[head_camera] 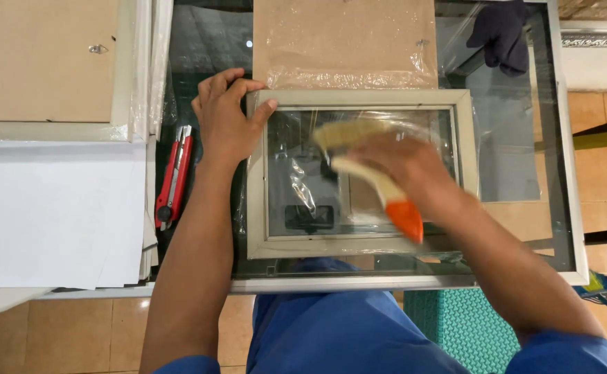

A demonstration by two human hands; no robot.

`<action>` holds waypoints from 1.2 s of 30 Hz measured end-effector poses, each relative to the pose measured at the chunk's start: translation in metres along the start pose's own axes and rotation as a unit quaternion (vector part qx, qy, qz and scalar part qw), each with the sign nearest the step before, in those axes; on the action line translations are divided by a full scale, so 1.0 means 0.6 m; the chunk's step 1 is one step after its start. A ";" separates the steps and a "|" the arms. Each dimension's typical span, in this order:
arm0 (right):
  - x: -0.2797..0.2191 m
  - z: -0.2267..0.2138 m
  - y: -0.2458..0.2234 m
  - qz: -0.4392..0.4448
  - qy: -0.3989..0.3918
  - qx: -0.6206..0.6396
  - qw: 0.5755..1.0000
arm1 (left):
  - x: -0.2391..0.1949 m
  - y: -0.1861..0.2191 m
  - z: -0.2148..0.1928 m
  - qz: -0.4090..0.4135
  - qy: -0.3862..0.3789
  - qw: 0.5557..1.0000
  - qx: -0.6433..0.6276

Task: Cleaning the glass of a picture frame and assembling it with artwork and a backing board.

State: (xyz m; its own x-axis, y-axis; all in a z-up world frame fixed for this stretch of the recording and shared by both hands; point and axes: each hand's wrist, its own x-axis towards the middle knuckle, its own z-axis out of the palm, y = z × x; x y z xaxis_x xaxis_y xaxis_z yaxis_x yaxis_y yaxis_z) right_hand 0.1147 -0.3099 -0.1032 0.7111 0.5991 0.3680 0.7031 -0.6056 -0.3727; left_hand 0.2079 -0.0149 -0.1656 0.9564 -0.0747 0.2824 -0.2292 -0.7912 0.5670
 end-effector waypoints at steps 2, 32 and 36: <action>-0.036 -0.023 -0.069 -0.002 -0.063 0.002 0.998 | -0.006 0.003 0.001 -0.014 -0.014 1.000 -0.001; -0.126 -0.157 0.043 0.082 -0.023 0.125 0.989 | -0.004 0.004 0.005 -0.001 0.014 1.000 0.013; -0.175 -0.197 -0.071 0.203 -0.179 0.094 0.958 | -0.005 0.001 0.004 0.010 0.022 1.000 0.007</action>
State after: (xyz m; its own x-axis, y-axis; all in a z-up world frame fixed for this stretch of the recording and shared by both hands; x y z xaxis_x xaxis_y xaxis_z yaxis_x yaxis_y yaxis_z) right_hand 0.0103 -0.4086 -0.0253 0.8564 0.4960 -0.1433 0.3319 -0.7415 -0.5831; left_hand 0.2054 -0.0164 -0.1681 0.9429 -0.0636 0.3270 -0.2447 -0.7984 0.5502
